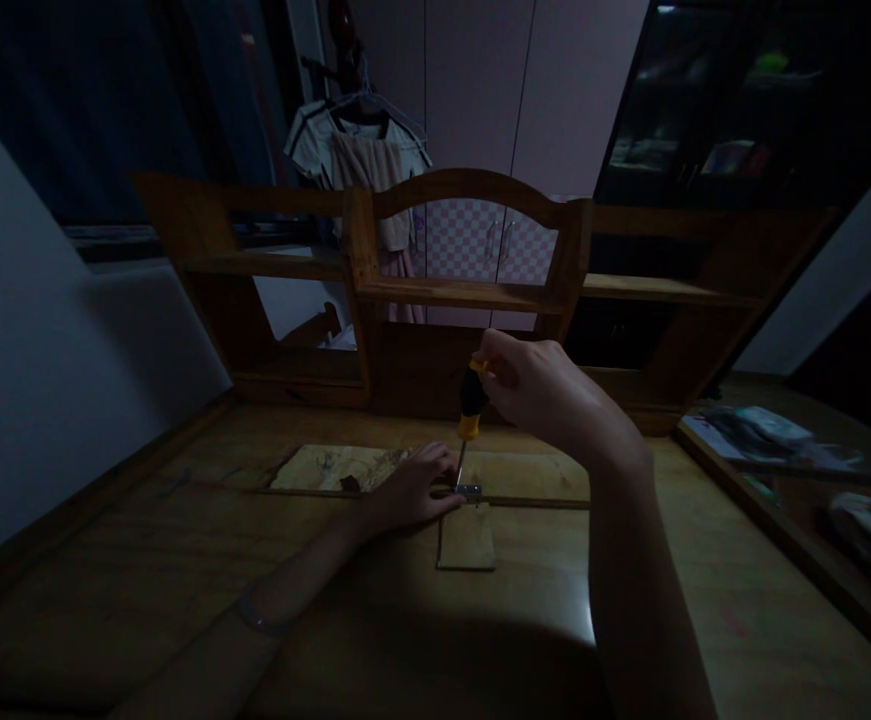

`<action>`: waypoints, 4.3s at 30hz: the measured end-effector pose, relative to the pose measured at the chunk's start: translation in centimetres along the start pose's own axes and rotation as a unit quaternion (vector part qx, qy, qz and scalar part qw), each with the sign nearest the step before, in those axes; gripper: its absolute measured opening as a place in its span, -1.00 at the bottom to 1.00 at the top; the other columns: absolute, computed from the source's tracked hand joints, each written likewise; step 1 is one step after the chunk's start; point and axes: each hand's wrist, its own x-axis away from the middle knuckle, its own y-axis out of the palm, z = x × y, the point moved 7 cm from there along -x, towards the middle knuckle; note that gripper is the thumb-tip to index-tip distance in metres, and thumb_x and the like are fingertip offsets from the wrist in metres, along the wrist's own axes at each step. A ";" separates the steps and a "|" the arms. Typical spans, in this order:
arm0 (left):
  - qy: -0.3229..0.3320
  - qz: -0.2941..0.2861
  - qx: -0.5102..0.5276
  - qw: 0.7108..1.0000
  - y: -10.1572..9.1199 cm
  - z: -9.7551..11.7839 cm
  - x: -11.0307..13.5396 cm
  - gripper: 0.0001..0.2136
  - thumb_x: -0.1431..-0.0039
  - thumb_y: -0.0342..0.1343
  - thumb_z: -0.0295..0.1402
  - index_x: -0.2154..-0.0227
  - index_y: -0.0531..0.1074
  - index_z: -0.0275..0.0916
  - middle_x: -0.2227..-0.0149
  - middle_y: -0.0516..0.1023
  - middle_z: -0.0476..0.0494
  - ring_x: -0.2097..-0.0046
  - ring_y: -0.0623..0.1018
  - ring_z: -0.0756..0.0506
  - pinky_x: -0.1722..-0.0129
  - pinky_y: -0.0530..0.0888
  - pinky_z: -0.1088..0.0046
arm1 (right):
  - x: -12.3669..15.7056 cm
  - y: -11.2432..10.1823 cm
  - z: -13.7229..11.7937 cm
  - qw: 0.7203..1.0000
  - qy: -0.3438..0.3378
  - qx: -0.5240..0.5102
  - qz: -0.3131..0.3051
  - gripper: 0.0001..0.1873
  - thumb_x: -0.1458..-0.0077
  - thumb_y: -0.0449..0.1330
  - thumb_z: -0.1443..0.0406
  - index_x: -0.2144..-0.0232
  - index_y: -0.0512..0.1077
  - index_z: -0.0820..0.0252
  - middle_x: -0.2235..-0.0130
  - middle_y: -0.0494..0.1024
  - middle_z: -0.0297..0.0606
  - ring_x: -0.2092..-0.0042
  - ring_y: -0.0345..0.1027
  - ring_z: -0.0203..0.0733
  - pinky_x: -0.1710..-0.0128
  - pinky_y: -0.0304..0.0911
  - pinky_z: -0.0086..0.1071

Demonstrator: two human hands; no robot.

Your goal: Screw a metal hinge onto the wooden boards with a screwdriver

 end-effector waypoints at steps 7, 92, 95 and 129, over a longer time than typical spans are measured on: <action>0.009 0.005 -0.016 1.000 0.3 -0.4 0.2 -0.72 -0.19 0.37 -0.22 0.25 0.38 -0.19 0.10 0.47 -0.17 0.01 0.47 -0.23 0.01 0.43 0.21 | -0.2 -0.1 0.1 1.000 0.004 0.014 0.009 -0.90 -0.25 0.14 0.40 0.21 0.46 0.19 0.37 0.52 -0.29 0.39 0.33 -0.26 0.39 0.03 -0.39; 0.025 0.016 -0.034 0.999 -0.2 0.6 0.7 -0.74 -0.24 0.27 -0.27 0.11 0.35 -0.19 0.05 0.47 -0.21 -0.01 0.51 -0.23 0.01 0.49 0.21 | -1.2 3.6 -0.8 0.995 0.011 0.096 -0.022 -0.69 -0.38 0.07 0.15 0.06 0.49 0.21 0.21 0.62 -0.06 0.18 0.49 0.00 0.20 0.22 -0.26; 0.038 0.019 -0.029 0.999 -0.1 0.6 0.7 -0.72 -0.24 0.26 -0.27 0.09 0.34 -0.19 0.04 0.47 -0.22 -0.01 0.51 -0.23 0.02 0.49 0.21 | -1.1 3.5 -0.7 0.991 0.024 0.130 -0.024 -0.60 -0.37 0.06 0.05 0.04 0.48 0.23 0.20 0.62 0.02 0.17 0.50 0.11 0.21 0.23 -0.20; 0.010 0.009 -0.016 1.000 -0.2 0.4 0.3 -0.89 -0.32 0.17 -0.31 0.19 0.37 -0.19 0.12 0.47 -0.18 0.07 0.51 -0.18 0.04 0.48 0.25 | -1.2 3.5 -1.0 0.997 0.013 0.070 -0.028 -0.70 -0.37 0.11 0.14 0.06 0.52 0.20 0.20 0.61 -0.08 0.15 0.47 0.00 0.17 0.21 -0.26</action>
